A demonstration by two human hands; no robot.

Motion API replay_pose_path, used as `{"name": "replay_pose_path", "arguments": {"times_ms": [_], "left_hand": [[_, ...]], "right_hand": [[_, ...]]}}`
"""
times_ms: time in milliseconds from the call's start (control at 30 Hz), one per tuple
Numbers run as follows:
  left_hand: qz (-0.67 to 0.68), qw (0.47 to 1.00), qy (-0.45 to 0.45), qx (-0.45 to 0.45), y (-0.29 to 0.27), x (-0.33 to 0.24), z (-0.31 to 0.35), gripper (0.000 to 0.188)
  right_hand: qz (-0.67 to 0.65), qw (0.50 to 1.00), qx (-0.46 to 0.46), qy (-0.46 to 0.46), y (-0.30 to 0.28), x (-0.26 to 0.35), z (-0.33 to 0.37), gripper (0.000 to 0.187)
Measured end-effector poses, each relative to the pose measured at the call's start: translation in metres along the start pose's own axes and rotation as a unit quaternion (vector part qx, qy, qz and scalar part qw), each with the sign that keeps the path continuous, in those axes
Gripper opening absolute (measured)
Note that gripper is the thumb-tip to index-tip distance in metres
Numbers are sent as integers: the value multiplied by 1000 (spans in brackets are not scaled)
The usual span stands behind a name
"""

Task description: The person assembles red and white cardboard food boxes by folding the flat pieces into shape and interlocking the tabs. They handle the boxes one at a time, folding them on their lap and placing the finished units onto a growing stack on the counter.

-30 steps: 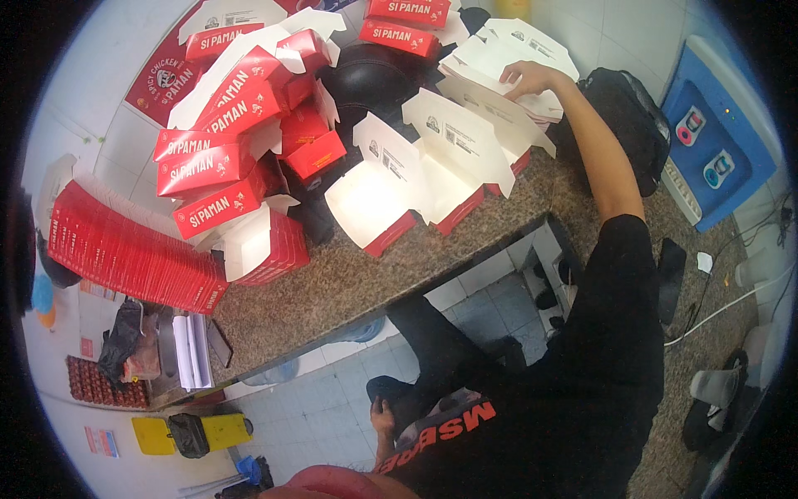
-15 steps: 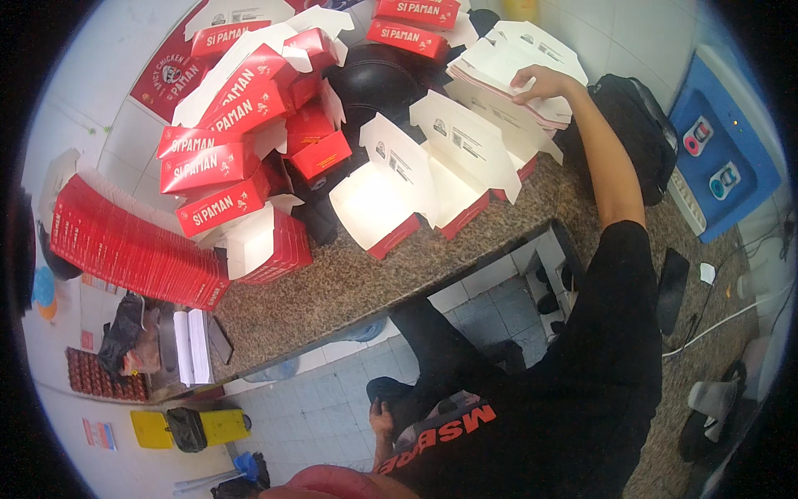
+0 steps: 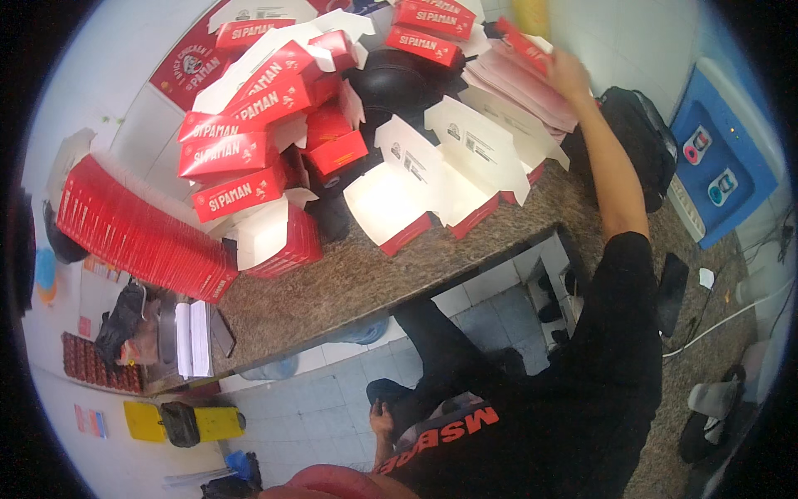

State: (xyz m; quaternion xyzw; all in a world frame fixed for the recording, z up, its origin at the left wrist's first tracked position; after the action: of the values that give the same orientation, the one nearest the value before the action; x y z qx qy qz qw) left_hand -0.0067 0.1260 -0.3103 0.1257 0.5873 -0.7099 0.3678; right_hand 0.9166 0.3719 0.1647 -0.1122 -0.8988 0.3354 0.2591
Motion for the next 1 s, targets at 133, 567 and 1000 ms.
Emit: {"name": "replay_pose_path", "arguments": {"times_ms": [133,567,1000], "left_hand": [[-26,999,-14,-15,-7,-22,14,48],[130,983,104,-73,-42,-43,2,42],[-110,837,438,-308,-373,-311,194,71]], "right_hand": [[26,973,-187,135,-91,-26,-10,44],[-218,892,-273,-288,-265,274,69,14],[-489,432,439,-617,-191,521,446,50]]}}
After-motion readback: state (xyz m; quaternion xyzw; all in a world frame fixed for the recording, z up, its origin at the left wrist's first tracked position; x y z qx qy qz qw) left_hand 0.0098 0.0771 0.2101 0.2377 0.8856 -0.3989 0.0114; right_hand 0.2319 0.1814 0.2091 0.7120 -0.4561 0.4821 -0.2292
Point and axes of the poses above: each hand's wrist, its own z-axis away from the middle knuckle, its own y-axis out of the palm, x = y × z, the point moved 7 cm from there along -z, towards the middle knuckle, and after that the axes turned 4 degrees about -z, right-handed, at the moved point
